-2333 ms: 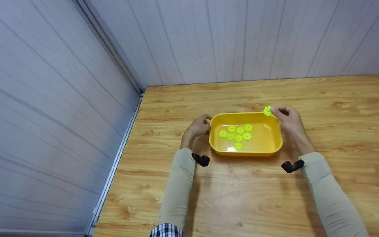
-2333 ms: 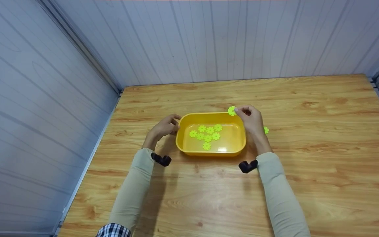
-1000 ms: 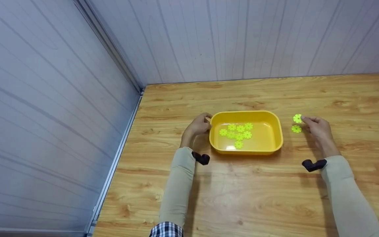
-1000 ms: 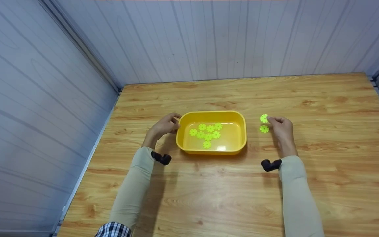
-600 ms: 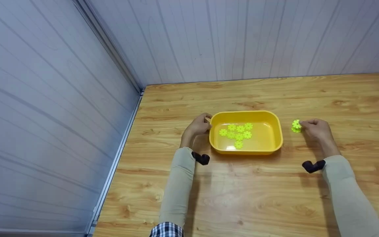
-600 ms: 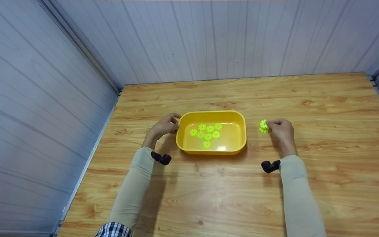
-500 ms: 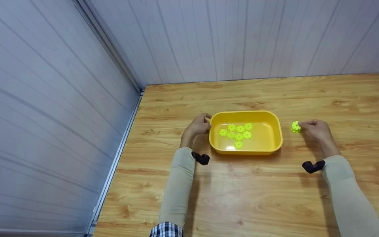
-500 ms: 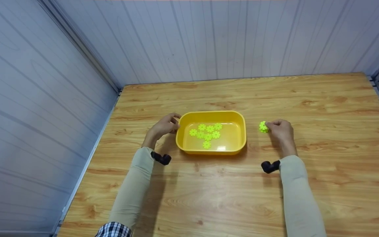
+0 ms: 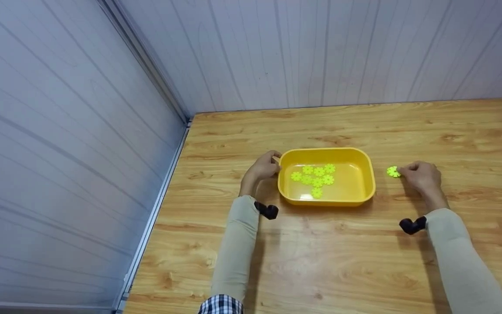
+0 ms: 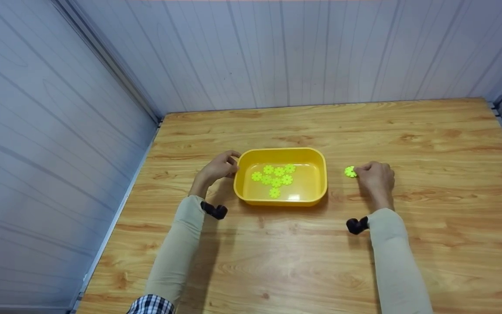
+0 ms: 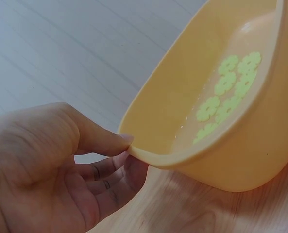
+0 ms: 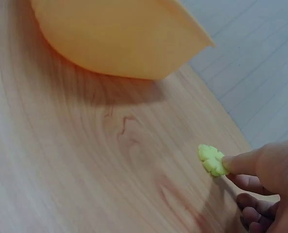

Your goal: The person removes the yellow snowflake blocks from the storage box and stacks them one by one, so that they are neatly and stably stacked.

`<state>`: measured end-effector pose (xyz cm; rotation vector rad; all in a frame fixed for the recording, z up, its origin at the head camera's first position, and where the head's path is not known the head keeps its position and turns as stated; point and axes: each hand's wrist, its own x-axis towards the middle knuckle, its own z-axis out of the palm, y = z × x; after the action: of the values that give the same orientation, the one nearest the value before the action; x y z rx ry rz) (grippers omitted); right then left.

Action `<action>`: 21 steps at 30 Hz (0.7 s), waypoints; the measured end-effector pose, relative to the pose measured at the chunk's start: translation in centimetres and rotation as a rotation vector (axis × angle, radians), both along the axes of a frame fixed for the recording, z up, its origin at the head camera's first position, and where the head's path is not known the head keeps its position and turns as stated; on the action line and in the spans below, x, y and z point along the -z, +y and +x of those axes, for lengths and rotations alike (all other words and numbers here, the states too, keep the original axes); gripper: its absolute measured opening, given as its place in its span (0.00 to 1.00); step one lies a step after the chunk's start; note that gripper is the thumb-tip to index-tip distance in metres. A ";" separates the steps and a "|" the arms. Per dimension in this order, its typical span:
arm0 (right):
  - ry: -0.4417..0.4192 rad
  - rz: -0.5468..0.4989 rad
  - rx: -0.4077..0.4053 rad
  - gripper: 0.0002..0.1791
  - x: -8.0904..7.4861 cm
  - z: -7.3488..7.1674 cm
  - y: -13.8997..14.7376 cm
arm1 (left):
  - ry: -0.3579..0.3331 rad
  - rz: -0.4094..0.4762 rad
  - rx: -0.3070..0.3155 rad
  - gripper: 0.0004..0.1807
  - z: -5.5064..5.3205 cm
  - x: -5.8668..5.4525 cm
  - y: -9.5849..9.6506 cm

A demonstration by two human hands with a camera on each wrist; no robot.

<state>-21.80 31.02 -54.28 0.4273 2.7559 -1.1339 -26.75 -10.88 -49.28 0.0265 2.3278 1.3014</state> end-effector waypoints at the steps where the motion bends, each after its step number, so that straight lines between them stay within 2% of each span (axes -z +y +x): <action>1: 0.016 0.023 -0.001 0.26 0.1 0.0 0.0 | -0.001 0.005 0.000 0.21 0.0 0.0 0.0; 6: 0.053 0.044 0.002 0.25 0.3 0.0 -0.2 | 0.000 0.019 -0.002 0.21 0.0 0.0 0.0; 13: 0.142 0.053 -0.033 0.24 0.7 0.1 -0.3 | -0.020 0.046 -0.005 0.21 0.1 0.1 -0.1; 21: 0.161 0.089 -0.021 0.22 0.9 0.1 -0.4 | -0.016 0.044 -0.005 0.21 0.1 0.0 -0.1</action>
<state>-21.74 30.57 -55.21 0.3297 2.9513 -1.0887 -26.62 -10.98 -49.30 0.0248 2.2872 1.3500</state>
